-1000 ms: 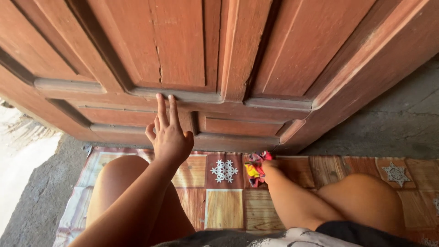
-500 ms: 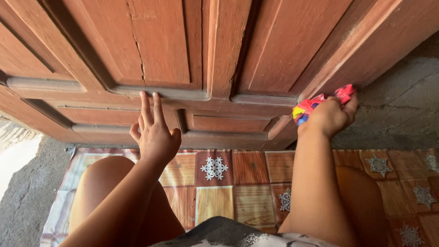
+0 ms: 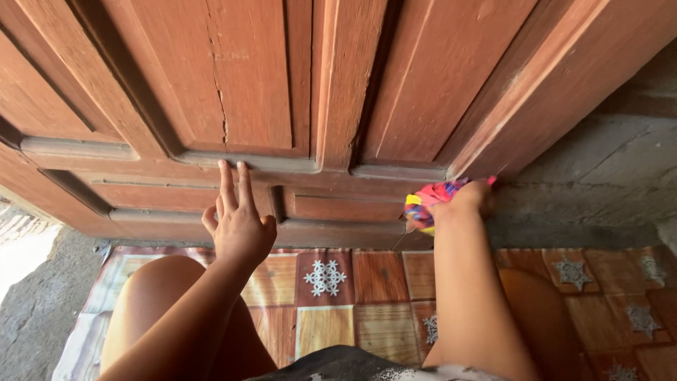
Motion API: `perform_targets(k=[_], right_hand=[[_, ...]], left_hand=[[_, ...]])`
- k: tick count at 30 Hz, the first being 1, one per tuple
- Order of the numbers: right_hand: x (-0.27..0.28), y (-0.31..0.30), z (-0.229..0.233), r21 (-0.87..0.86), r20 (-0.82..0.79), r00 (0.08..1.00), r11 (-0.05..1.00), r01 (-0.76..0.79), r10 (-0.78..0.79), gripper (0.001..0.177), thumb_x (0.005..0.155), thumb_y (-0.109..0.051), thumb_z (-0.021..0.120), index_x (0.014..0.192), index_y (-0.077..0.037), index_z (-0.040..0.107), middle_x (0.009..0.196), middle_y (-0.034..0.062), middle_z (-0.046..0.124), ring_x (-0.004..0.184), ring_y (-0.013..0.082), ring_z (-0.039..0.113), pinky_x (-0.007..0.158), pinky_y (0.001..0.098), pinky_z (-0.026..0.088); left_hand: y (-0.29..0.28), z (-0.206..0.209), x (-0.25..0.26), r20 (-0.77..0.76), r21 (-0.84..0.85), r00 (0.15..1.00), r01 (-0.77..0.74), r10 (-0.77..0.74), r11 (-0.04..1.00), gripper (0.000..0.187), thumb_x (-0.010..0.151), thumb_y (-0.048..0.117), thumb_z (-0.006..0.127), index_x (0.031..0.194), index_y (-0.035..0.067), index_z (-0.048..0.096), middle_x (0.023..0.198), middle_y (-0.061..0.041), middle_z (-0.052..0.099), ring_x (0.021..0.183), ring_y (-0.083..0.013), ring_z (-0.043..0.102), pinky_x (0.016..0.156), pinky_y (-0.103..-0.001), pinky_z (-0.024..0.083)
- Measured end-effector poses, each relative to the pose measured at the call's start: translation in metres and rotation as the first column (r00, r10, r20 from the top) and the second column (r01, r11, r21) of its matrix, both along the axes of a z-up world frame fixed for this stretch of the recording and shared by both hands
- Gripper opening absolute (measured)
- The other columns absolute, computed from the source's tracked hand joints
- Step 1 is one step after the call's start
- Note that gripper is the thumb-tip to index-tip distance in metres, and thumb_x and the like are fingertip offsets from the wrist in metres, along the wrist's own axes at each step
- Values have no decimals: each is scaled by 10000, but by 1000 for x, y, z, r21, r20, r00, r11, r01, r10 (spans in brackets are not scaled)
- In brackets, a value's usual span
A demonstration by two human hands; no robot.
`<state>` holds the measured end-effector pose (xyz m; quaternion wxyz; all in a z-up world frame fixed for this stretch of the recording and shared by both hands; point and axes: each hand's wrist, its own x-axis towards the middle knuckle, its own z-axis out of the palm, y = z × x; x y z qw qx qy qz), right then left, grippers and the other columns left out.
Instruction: Wiping a wooden door and door knob with a multi-colored cloth.
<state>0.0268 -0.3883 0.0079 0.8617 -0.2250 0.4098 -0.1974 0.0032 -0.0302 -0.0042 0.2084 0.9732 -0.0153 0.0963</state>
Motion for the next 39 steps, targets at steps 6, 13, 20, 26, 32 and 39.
perform_targets(k=[6, 13, 20, 26, 32, 39], right_hand=[[-21, 40, 131, -684, 460, 888, 641, 347, 10, 523, 960, -110, 506, 1461, -193, 379, 1326, 122, 588, 1099, 269, 731, 947, 489, 600], [-24, 25, 127, -774, 427, 901, -485, 407, 75, 550, 1065, 72, 634, 1557, -109, 467, 1479, 188, 422, 1408, 328, 545, 1271, 419, 445], [-18, 18, -41, -831, -174, 935, -463, -307, -309, 587, 948, -236, 715, 1490, -96, 537, 1331, 406, 453, 1314, 548, 394, 1095, 603, 299], [-8, 4, 104, -968, 35, 999, -248, 31, -13, 306, 968, -28, 583, 1267, -57, 638, 1208, 176, 657, 1119, 302, 679, 991, 418, 543], [7, -24, 220, -681, 507, 853, -550, 484, 123, 225, 986, 68, 605, 1203, 9, 588, 1139, 165, 633, 1045, 283, 694, 936, 405, 563], [-33, 28, 79, -869, 101, 994, -490, 72, -34, 184, 1051, -137, 606, 1212, -58, 644, 1076, 156, 722, 1033, 318, 691, 916, 455, 525]], left_hand=[[2, 3, 0, 0, -8, 1000, -13, 13, 1000, 1057, 710, 148, 655, 1616, 112, 113, 1698, -151, -53, 1427, -301, 319, 1106, -503, 201], [6, -8, 0, 55, -1, 998, 4, -4, 1000, 1045, 710, 169, 667, 1620, 129, 156, 1693, -149, 0, 1449, -315, 291, 1102, -521, 186], [5, -5, 2, 36, -12, 999, -15, 15, 1000, 1007, 742, 185, 654, 1616, 128, 158, 1706, -156, -15, 1426, -303, 306, 1086, -522, 199], [5, -6, 1, 56, -20, 998, -28, 29, 999, 1016, 726, 192, 661, 1621, 148, 182, 1704, -127, 30, 1455, -287, 279, 1086, -517, 203], [5, -11, 3, 105, -38, 994, -22, 26, 999, 997, 725, 192, 651, 1616, 129, 208, 1704, -145, 60, 1452, -304, 282, 1099, -517, 204], [4, -8, -1, 102, -36, 995, -19, 23, 999, 986, 724, 205, 658, 1602, 128, 216, 1697, -155, 75, 1462, -302, 280, 1087, -521, 214]])
